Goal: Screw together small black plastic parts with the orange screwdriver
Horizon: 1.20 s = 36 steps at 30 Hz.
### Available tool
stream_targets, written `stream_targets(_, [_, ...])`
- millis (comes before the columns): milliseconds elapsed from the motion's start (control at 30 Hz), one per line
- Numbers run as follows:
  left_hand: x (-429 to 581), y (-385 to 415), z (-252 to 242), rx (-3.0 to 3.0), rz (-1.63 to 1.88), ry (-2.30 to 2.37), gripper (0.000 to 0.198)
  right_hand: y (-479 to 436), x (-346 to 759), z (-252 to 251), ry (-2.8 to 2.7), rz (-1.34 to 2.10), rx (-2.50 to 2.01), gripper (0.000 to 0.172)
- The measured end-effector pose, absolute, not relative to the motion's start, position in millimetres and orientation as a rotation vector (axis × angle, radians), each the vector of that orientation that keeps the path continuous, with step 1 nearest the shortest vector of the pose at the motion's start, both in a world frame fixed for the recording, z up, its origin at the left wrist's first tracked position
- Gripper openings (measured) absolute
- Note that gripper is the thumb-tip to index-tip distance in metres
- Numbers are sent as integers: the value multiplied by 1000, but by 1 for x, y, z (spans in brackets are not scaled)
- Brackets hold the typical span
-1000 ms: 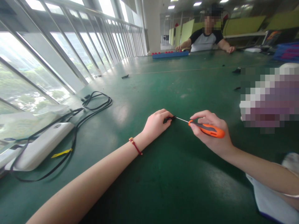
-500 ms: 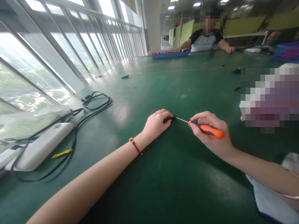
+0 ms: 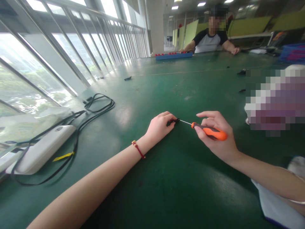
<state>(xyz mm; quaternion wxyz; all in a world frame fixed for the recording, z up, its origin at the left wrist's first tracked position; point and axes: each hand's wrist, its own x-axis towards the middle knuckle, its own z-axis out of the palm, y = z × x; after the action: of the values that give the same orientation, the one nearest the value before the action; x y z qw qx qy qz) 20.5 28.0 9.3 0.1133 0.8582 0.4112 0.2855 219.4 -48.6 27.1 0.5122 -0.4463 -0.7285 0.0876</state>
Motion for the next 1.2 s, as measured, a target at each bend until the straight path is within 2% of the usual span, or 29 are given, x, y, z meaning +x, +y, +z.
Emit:
stream_targets(167, [20,28,9,2517,843,1198,18,-44,220,25,-1660,198,-1022,40])
stream_targets(200, [20,29,9,2517,847,1197,18,-44,220,25,-1678,230,-1055,40])
stream_targets(233, [20,29,8,2516,850,1200,18,-45,221,25,-1710,258,-1094,34])
stream_targets(300, [20,29,8,2514,855,1214,18,-48,221,26,-1783,260,-1159,13])
stream_targets(367, [20,29,7,2516,856,1218,17,-49,220,27,-1810,230,-1169,5])
stream_targets(400, [20,29,7,2517,856,1216,17,-49,220,27,-1790,210,-1155,6])
stream_targets(533, [20,29,7,2521,854,1201,18,-45,220,24,-1660,156,-1056,32])
stream_targets(600, [20,29,8,2519,851,1198,18,-45,221,24,-1660,199,-1058,36])
stream_targets(767, [20,28,8,2521,845,1203,17,-48,221,26,-1782,218,-1172,7])
stream_targets(800, [20,28,8,2524,842,1201,18,-48,221,26,-1765,194,-1158,8])
stream_targets(933, [20,28,8,2523,841,1197,18,-43,221,22,-1642,153,-1047,34])
stream_targets(1000, [20,28,9,2522,841,1198,18,-42,222,21,-1638,220,-1045,41])
stream_targets(1133, [20,28,9,2521,840,1211,17,-46,221,23,-1730,259,-1156,19])
stream_targets(1200, [20,28,9,2521,836,1205,18,-47,220,25,-1742,233,-1148,14])
